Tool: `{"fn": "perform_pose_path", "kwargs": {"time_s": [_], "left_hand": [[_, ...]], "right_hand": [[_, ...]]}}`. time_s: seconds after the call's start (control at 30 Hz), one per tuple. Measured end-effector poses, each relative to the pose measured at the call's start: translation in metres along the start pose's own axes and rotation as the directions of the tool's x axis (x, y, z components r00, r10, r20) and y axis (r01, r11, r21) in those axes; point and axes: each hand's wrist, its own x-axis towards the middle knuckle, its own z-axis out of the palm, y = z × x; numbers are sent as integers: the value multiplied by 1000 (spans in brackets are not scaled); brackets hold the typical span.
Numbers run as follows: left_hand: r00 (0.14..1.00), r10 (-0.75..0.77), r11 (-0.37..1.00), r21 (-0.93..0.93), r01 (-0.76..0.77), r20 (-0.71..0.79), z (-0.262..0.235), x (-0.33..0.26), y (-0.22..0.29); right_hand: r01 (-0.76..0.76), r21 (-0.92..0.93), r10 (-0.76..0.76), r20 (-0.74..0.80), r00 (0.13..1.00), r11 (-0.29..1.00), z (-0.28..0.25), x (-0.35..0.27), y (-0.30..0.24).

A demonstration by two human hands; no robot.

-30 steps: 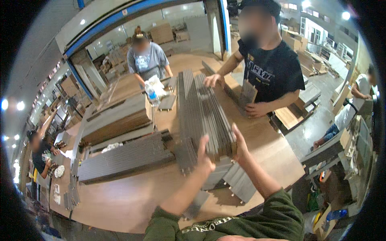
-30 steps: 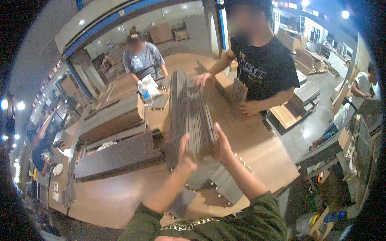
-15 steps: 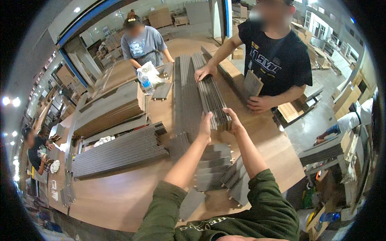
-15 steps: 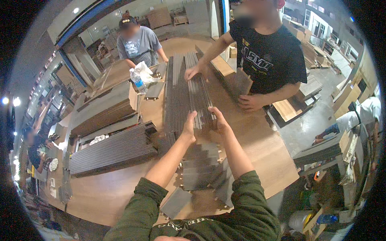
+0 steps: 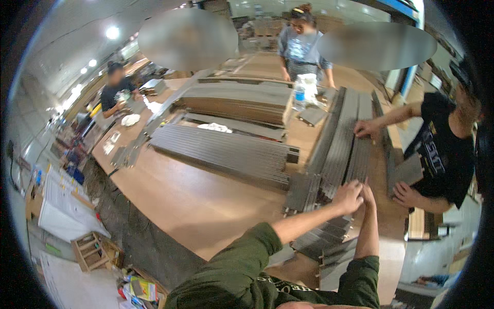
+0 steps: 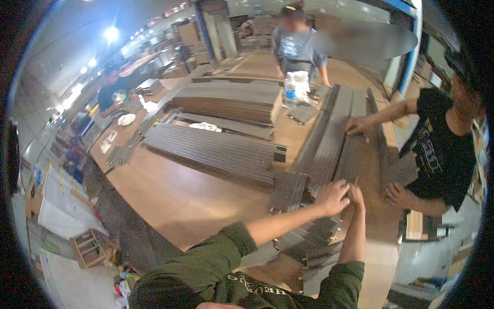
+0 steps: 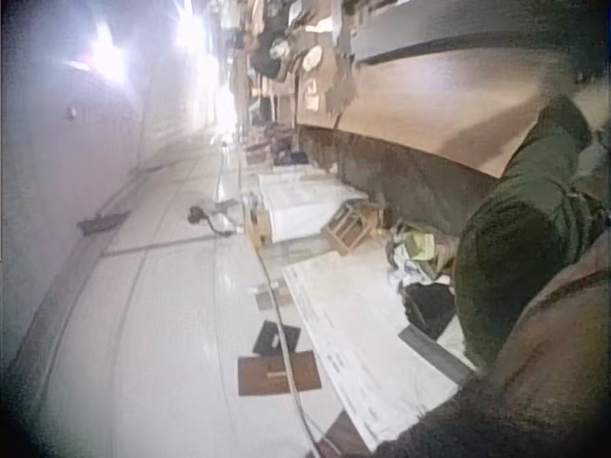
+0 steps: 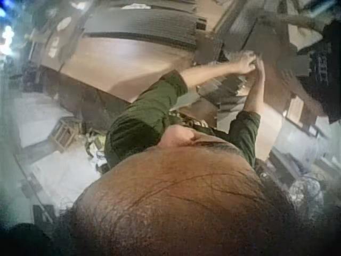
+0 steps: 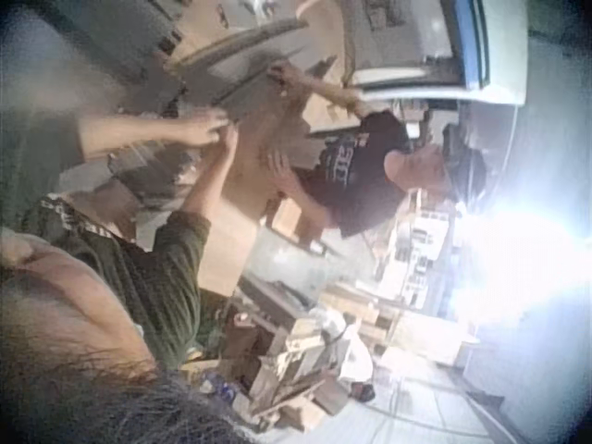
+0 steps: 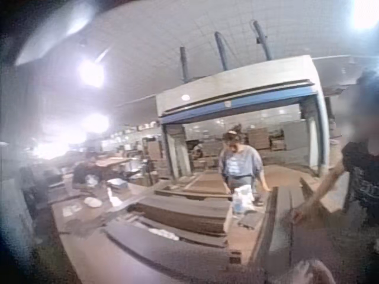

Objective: The person assembles large wooden furniture panels on a workbench by aligning sections, applying glue, and using a hammer and a cloth to join and clean the pieces alongside several other workers.

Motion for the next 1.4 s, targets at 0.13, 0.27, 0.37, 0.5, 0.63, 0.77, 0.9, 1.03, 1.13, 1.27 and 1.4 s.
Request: {"fn": "perform_pose_path", "kwargs": {"time_s": [0.13, 0.27, 0.37, 0.5, 0.63, 0.77, 0.9, 1.03, 1.13, 1.27, 1.4], "left_hand": [[977, 153, 988, -13, -156, -147, -53, -124, -27], [968, -251, 907, 344, 242, -20, -95, -287, -77], [865, -493, 796, 452, 402, 97, -95, -357, -83], [866, -479, 790, 499, 356, 142, -98, -385, -99], [928, -372, 884, 317, 344, 31, -111, -393, -109], [958, -285, 913, 308, 267, 14, -138, -442, -136], [972, -222, 909, 344, 235, -78, -175, -480, -175], [985, -170, 935, 316, 158, 10, -211, -502, -195], [987, -154, 947, 293, 135, 45, -235, -525, -202], [979, -160, 980, 100, 173, -124, -261, -578, -206], [887, -389, 917, -10, 399, -251, -279, -656, -227]], "right_hand": [[68, -690, -219, -133, 967, 721, 41, -69, -38], [455, -776, -377, 301, 876, 437, 126, -174, -92], [695, -546, -82, 756, 650, 468, 179, -233, -91], [906, -398, 127, 916, 381, 145, 267, -295, -34], [846, -500, -28, 858, 514, 186, 290, -314, -24], [745, -571, -304, 683, 665, 345, 299, -344, -2], [666, -676, -362, 563, 743, 316, 315, -360, -4], [618, -712, -388, 494, 778, 332, 331, -366, -9], [591, -715, -432, 429, 793, 373, 345, -367, -17], [459, -798, -367, 322, 872, 390, 362, -360, -12], [306, -849, -327, 169, 930, 430, 391, -353, -24]]}}
